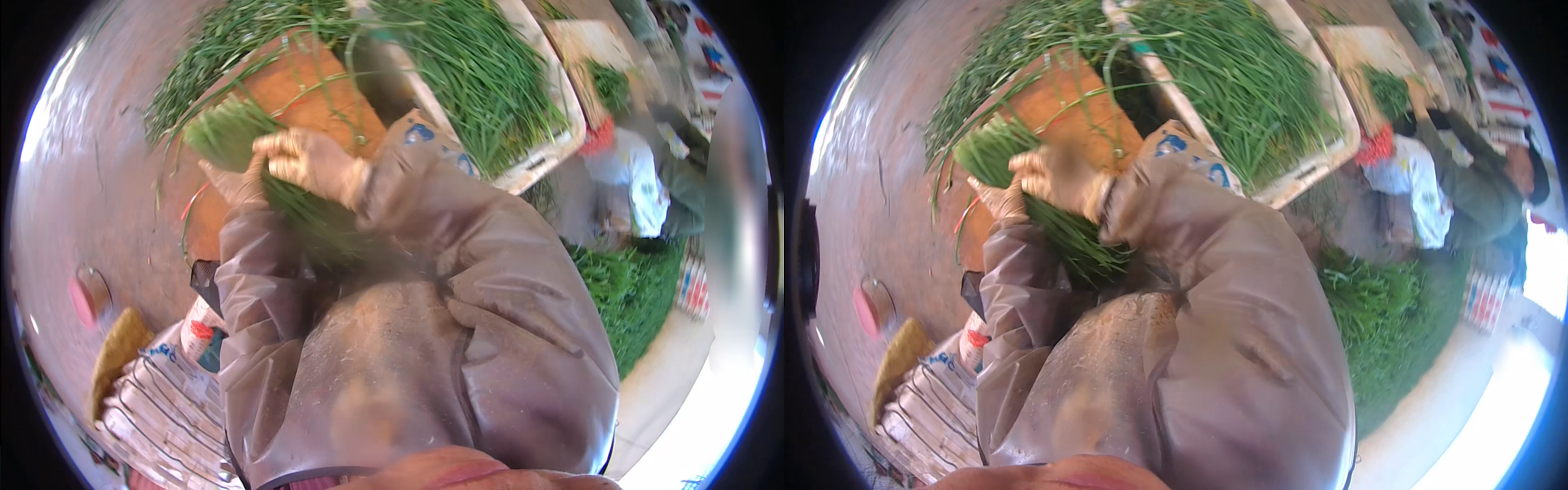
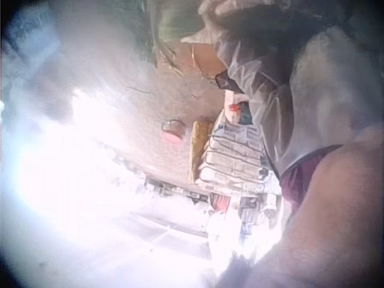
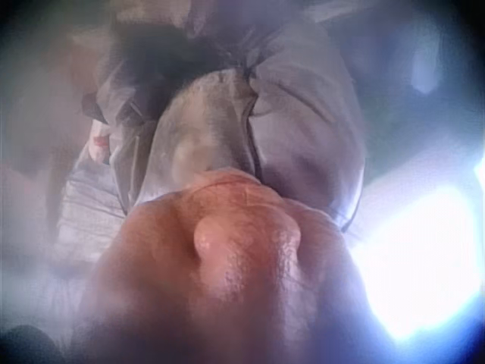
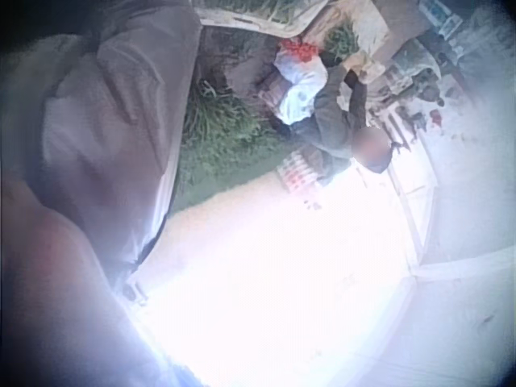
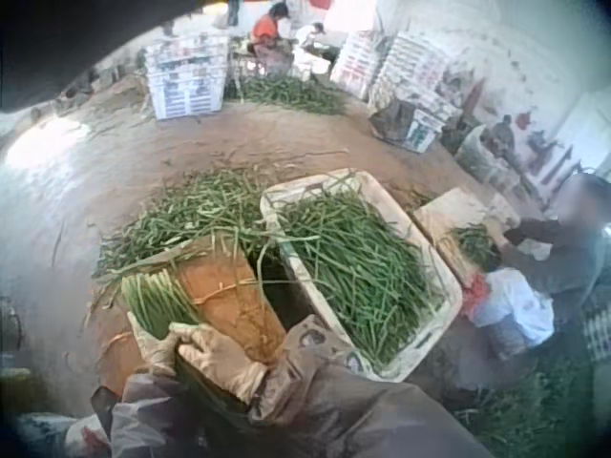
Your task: The person picks up a bunch of green onions, shakes them to remove loose debris, aligns them on a wooden board, and ties them together with a red string before placing them into a crate.
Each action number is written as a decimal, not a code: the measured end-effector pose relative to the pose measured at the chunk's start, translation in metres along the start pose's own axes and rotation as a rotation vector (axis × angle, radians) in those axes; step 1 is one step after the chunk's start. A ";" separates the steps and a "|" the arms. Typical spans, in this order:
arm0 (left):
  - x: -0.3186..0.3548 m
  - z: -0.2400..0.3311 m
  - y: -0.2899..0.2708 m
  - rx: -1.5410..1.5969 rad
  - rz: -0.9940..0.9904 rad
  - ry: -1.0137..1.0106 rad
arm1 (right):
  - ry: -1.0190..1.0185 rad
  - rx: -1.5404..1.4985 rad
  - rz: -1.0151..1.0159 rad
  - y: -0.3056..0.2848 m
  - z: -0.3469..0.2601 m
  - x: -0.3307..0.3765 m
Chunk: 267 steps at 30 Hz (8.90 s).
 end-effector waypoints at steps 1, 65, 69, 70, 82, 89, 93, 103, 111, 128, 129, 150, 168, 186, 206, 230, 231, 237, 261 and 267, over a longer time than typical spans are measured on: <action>-0.005 -0.063 -0.014 -0.172 0.023 -0.039 | -0.006 -0.040 -0.054 -0.005 -0.016 0.028; 0.058 0.058 -0.073 -0.467 0.088 0.287 | 0.800 -0.246 0.455 -0.260 0.004 0.393; 0.081 0.083 -0.064 -0.106 -0.087 0.363 | 0.822 -0.417 0.462 -0.281 0.029 0.443; 0.082 0.088 -0.060 -0.060 -0.160 0.368 | 0.774 -0.422 0.502 -0.278 0.020 0.449; 0.098 0.392 -0.008 0.017 -0.668 1.241 | 0.329 -0.188 0.111 -0.267 -0.089 0.355; 0.106 0.300 0.053 -0.090 -1.811 0.405 | 0.596 -0.101 -0.988 -0.196 -0.138 0.203; 0.189 0.190 0.041 1.010 -2.014 -0.675 | 0.789 0.143 -1.145 -0.182 -0.104 0.161; 0.135 0.180 0.006 1.228 -1.212 -0.562 | 0.096 -0.026 0.328 -0.168 -0.074 0.165; 0.115 0.175 0.122 1.738 -0.534 -0.887 | 0.179 0.301 -0.009 -0.115 -0.022 0.134; 0.139 0.179 0.098 2.066 -0.583 -1.038 | 0.328 0.990 -0.736 -0.109 -0.089 0.075; 0.147 0.179 0.094 2.018 -0.689 -1.145 | 0.279 1.008 -0.655 -0.104 -0.088 0.101; 0.204 0.164 -0.090 1.049 -0.974 -0.713 | 0.489 0.433 0.390 -0.203 0.029 -0.049; 0.191 0.157 -0.068 0.840 -0.812 -0.687 | -0.607 1.366 0.038 -0.112 0.011 -0.066; 0.196 0.158 -0.064 -0.013 -0.644 -0.530 | -0.333 1.408 0.281 -0.172 -0.046 -0.068; 0.194 0.163 -0.074 -0.293 -0.622 -0.540 | -0.342 0.692 -0.455 -0.081 -0.063 -0.036; 0.195 0.152 -0.068 -0.369 -0.645 -0.382 | 0.317 1.549 -0.136 -0.158 0.001 -0.079; 0.194 0.151 -0.070 -0.367 -0.632 -0.387 | 0.023 1.330 -0.129 -0.136 -0.005 -0.076; 0.196 0.146 -0.075 0.105 -0.621 -0.367 | 0.216 0.387 -0.899 -0.072 -0.037 -0.052; 0.210 0.110 -0.099 1.388 -0.900 -0.471 | 0.172 0.045 -0.134 -0.051 -0.099 0.056; 0.215 0.097 -0.095 1.824 -1.028 -0.439 | -0.077 0.714 0.442 -0.204 -0.074 -0.022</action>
Point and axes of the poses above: each hand's wrist, its own x-axis away from the middle knuckle, its own y-axis out of the palm, z = x × y, the point moved 1 cm from there along -x, towards the middle knuckle, and after that the axes turned 6 degrees about -z, right-handed, at the moved point
